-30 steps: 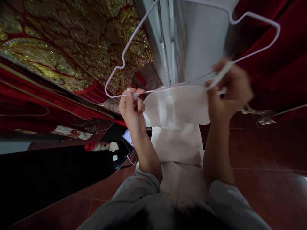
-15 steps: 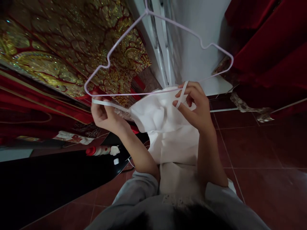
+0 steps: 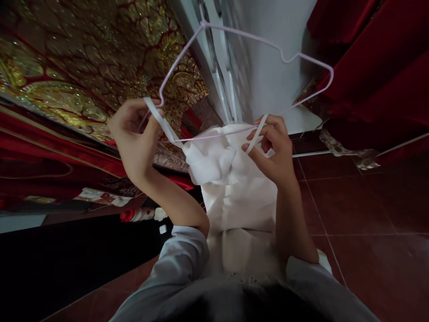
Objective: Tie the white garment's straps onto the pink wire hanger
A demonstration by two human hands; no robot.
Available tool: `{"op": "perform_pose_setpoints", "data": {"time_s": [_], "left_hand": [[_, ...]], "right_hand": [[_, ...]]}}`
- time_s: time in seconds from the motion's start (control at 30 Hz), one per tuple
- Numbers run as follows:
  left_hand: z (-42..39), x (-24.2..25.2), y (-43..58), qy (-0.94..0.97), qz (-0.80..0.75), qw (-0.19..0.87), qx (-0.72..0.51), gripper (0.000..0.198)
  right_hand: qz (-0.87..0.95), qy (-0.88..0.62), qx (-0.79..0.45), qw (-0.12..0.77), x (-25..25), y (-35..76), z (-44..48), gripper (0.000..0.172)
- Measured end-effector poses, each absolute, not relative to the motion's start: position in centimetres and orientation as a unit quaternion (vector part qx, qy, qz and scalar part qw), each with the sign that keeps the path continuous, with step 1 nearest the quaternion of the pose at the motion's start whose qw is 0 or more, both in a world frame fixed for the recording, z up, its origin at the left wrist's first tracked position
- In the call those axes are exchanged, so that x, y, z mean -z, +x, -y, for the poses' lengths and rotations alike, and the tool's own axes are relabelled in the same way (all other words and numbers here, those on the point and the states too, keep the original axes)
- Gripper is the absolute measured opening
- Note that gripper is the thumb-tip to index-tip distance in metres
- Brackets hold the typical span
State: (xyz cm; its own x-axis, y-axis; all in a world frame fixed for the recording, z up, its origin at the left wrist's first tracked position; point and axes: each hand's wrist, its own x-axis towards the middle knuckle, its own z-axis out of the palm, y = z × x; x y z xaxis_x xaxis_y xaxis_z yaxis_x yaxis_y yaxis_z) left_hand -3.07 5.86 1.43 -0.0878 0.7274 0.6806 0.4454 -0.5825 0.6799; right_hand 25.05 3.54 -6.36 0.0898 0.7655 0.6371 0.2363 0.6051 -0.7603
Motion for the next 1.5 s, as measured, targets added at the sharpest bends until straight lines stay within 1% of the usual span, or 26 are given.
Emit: {"op": "perform_pose_setpoints", "data": {"time_s": [0.1, 0.17, 0.23, 0.27, 0.37, 0.43, 0.5, 0.57, 0.63, 0.7, 0.77, 0.83, 0.87, 0.93, 1.07, 1.17, 1.23, 1.3, 1.4, 1.47, 1.5], "left_hand": [[-6.5, -2.2, -2.5, 0.674, -0.463, 0.132, -0.560, 0.032], [-6.9, -1.7, -2.3, 0.638, -0.478, 0.150, -0.584, 0.039], [-7.2, -0.3, -2.1, 0.562, -0.489, 0.174, -0.644, 0.045], [-7.3, 0.6, -1.9, 0.515, -0.484, 0.188, -0.682, 0.043], [-6.9, 3.4, -0.7, 0.381, -0.422, 0.254, -0.782, 0.025], [-6.4, 4.9, 0.4, 0.340, -0.382, 0.303, -0.804, 0.031], [-5.9, 5.8, 1.6, 0.339, -0.379, 0.327, -0.797, 0.036], [-5.5, 6.1, 2.4, 0.358, -0.392, 0.323, -0.784, 0.038], [-5.3, 6.1, 2.9, 0.373, -0.392, 0.316, -0.779, 0.039], [-5.2, 6.1, 3.1, 0.380, -0.373, 0.322, -0.783, 0.037], [-5.1, 6.0, 3.2, 0.377, -0.353, 0.329, -0.790, 0.034], [-5.0, 6.1, 3.4, 0.372, -0.342, 0.332, -0.796, 0.031], [-5.0, 6.1, 3.5, 0.370, -0.343, 0.331, -0.797, 0.030], [-5.0, 6.3, 3.7, 0.366, -0.353, 0.333, -0.794, 0.030], [-5.0, 6.4, 3.7, 0.356, -0.355, 0.353, -0.789, 0.032], [-5.1, 6.2, 3.5, 0.357, -0.358, 0.344, -0.791, 0.033], [-5.1, 6.1, 3.3, 0.360, -0.358, 0.333, -0.794, 0.032], [-5.2, 6.0, 3.3, 0.356, -0.357, 0.326, -0.799, 0.029], [-5.2, 6.0, 3.5, 0.346, -0.371, 0.314, -0.803, 0.028], [-5.2, 6.0, 3.6, 0.345, -0.375, 0.312, -0.802, 0.031], [-5.2, 6.1, 3.7, 0.349, -0.373, 0.315, -0.800, 0.032]], "right_hand": [[0.640, -0.381, -0.207, 0.635, 6.4, 25.2, -3.7, 0.030], [0.640, -0.381, -0.210, 0.633, 6.5, 25.3, -3.8, 0.031], [0.640, -0.386, -0.211, 0.630, 6.5, 25.5, -3.9, 0.033], [0.640, -0.388, -0.209, 0.629, 6.5, 25.4, -3.9, 0.033], [0.647, -0.385, -0.205, 0.626, 6.4, 25.1, -3.9, 0.031], [0.653, -0.386, -0.201, 0.620, 6.4, 24.7, -3.8, 0.032], [0.653, -0.392, -0.206, 0.614, 6.6, 24.4, -3.7, 0.038], [0.641, -0.398, -0.218, 0.619, 7.1, 24.6, -4.0, 0.048], [0.597, -0.401, -0.181, 0.671, 7.6, 25.6, -5.1, 0.053], [0.511, -0.389, -0.081, 0.762, 8.1, 27.4, -6.8, 0.043], [0.427, -0.365, 0.002, 0.828, 8.1, 29.5, -8.8, 0.027], [0.403, -0.351, -0.003, 0.845, 7.6, 31.4, -10.6, 0.016], [0.413, -0.346, -0.022, 0.842, 7.2, 32.2, -11.2, 0.014], [0.454, -0.331, -0.043, 0.826, 6.2, 33.3, -11.9, 0.017], [0.538, -0.342, -0.008, 0.771, 4.2, 34.0, -12.1, 0.022], [0.590, -0.368, -0.009, 0.719, 2.2, 33.6, -11.8, 0.020], [0.635, -0.404, -0.023, 0.658, 0.6, 32.9, -11.3, 0.020], [0.670, -0.463, -0.032, 0.580, -1.0, 32.0, -10.5, 0.025], [0.686, -0.545, -0.005, 0.481, -2.2, 31.1, -9.3, 0.038], [0.691, -0.554, 0.033, 0.463, -1.7, 30.6, -8.7, 0.058], [0.692, -0.540, 0.051, 0.477, -1.0, 30.3, -8.4, 0.065]]}}
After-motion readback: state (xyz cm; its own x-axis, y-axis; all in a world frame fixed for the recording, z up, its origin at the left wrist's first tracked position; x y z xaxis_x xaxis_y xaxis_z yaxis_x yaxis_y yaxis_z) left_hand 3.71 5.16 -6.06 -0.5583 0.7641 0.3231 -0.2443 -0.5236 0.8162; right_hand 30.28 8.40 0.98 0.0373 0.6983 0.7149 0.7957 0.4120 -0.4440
